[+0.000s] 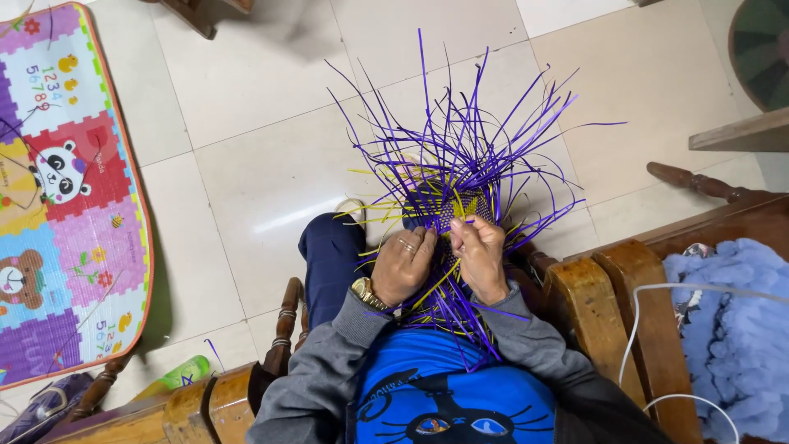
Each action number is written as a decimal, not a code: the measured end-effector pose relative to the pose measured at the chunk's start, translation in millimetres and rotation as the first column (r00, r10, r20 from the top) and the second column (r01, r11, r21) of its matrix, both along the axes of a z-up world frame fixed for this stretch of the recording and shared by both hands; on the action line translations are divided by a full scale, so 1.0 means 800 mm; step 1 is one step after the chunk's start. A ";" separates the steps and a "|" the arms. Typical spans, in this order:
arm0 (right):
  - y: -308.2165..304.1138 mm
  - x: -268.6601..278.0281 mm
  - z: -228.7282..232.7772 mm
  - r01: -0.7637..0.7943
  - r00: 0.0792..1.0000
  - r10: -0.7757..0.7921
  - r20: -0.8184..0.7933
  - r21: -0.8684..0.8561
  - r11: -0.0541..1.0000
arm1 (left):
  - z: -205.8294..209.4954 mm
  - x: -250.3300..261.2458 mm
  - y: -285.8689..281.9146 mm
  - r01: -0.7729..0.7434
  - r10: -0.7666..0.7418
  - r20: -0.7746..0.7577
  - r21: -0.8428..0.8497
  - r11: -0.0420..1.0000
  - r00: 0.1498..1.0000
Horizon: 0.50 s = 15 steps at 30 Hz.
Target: Hand-weaving purple and yellow plastic strips into a circular pattern to create a basket or mat.
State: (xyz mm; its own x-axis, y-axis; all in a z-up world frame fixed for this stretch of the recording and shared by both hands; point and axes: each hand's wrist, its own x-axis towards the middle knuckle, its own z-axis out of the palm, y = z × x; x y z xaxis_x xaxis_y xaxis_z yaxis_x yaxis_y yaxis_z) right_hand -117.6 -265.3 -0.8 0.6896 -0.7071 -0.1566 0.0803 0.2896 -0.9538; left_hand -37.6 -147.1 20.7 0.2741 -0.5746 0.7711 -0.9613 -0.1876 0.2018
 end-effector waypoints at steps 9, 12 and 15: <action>-0.040 -0.029 0.043 0.143 0.985 -0.175 0.001 -0.583 0.800 | -0.033 0.012 0.004 -0.041 0.038 -0.829 0.018 0.999 0.558; -0.063 -0.047 0.029 0.309 0.936 -0.296 0.191 -0.849 0.429 | -0.065 0.025 0.003 -0.038 0.103 -0.973 0.097 0.995 0.206; -0.053 -0.029 0.059 0.225 0.953 -0.245 0.177 -0.956 0.187 | -0.107 0.036 -0.001 0.001 0.139 -0.990 0.139 0.990 0.004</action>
